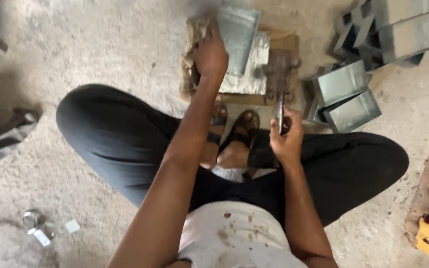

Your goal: The person sits on the floor and uses a hammer to strike a small metal box placed on a wooden block. They repeatedly reposition the metal box and strike it with the hammer, working on the edges and corners.

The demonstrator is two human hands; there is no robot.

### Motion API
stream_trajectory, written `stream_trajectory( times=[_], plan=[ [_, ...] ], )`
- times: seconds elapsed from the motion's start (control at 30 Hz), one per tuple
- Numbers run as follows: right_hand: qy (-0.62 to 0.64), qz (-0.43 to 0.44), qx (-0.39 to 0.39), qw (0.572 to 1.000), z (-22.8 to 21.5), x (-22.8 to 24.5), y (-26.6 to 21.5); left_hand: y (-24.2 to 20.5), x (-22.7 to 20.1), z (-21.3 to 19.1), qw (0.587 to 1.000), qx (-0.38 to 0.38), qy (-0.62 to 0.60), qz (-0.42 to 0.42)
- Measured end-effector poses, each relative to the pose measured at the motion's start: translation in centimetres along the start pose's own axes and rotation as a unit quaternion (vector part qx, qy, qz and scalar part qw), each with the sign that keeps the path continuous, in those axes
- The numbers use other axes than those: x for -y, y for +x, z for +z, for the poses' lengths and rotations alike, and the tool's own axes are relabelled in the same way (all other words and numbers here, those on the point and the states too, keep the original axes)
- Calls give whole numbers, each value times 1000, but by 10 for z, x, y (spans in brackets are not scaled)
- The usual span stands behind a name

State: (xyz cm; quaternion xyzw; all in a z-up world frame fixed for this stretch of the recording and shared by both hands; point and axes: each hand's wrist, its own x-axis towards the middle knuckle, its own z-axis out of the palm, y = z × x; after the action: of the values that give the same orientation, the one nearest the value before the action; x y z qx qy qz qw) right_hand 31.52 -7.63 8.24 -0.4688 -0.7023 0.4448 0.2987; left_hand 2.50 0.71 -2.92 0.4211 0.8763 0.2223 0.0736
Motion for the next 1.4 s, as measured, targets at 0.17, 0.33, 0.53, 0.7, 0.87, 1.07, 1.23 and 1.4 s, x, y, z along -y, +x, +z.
stream_trajectory(
  times=[0.17,0.33,0.53,0.7,0.87,1.07,1.23,1.4],
  plan=[
    [-16,21,2,1000,-1,-44,8,4,-8,-24,993,96,-54,-47],
    [54,123,-11,991,9,-51,6,10,15,-13,988,76,-118,-58],
    [-20,49,-21,998,6,-38,0,7,47,18,890,-67,-449,-41],
    [-54,-77,-21,995,17,-18,-3,10,23,28,872,-193,-442,-81],
    [182,292,103,933,35,-17,3,-15,7,17,886,-271,-345,151],
    [187,317,122,922,46,3,13,-15,9,10,868,-182,-441,137],
    [89,90,82,989,53,-7,30,-22,12,8,900,-151,-391,117],
    [137,291,118,940,51,-8,67,-20,4,9,884,-154,-423,124]
  ],
)
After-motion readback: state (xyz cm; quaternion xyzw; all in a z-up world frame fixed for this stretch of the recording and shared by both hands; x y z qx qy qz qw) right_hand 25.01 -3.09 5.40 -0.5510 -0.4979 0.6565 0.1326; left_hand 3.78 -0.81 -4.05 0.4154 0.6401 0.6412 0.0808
